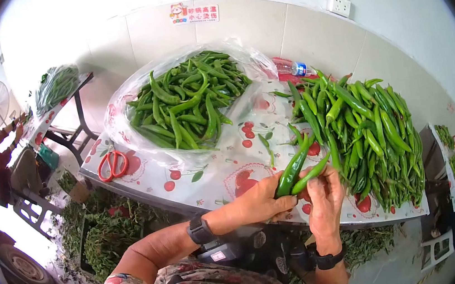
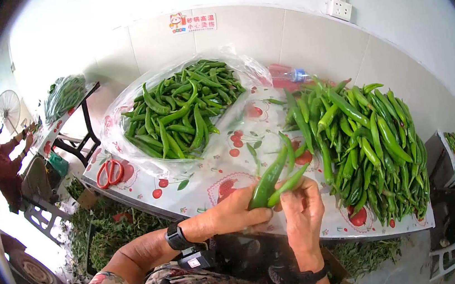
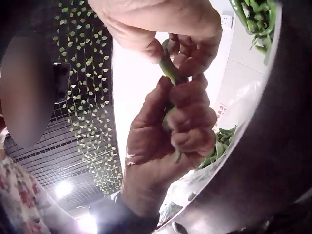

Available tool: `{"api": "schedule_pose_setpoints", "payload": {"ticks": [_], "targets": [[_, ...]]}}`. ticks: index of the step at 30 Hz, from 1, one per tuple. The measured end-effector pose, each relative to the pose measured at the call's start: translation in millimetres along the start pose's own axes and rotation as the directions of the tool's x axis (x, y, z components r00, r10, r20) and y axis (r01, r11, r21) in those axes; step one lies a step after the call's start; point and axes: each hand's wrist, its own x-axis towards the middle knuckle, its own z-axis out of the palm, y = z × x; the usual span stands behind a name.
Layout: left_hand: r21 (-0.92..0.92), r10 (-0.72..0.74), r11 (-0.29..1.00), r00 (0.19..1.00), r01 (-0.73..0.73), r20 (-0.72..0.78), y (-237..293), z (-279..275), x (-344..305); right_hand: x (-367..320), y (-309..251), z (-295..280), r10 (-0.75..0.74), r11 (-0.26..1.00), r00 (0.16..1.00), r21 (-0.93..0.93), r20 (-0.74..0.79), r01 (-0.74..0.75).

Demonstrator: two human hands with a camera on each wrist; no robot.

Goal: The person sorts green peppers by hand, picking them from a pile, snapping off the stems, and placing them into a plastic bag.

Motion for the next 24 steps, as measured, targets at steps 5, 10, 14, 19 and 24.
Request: {"api": "schedule_pose_setpoints", "payload": {"ticks": [5,10,14,19,24], "targets": [[-0.252,-0.151,0.955,0.988,0.157,0.043,-11.9,-17.5,-10.8,-3.4,11.6,-10.8,0.093,0.985,0.994,-0.152,0.064,-0.082],[0.392,0.146,0.911,0.989,-0.123,-0.028,3.8,-79.3,-8.2,-6.0,29.5,-28.8,0.163,0.957,0.983,-0.256,0.079,-0.138],[-0.601,0.058,0.67,0.838,-0.435,-0.543,42.0,-184.2,30.2,-9.8,31.6,-32.6,0.176,0.938,0.979,-0.319,0.102,-0.135],[-0.7,0.068,0.516,0.838,-0.494,-0.542,-6.0,-198.7,13.3,-11.6,30.3,-29.9,0.163,0.937,0.981,-0.329,0.103,-0.12],[-0.748,0.057,0.438,0.846,-0.499,-0.53,-15.6,-200.9,-3.7,-11.5,30.8,-26.9,0.159,0.92,0.982,-0.376,0.106,-0.108]]}}
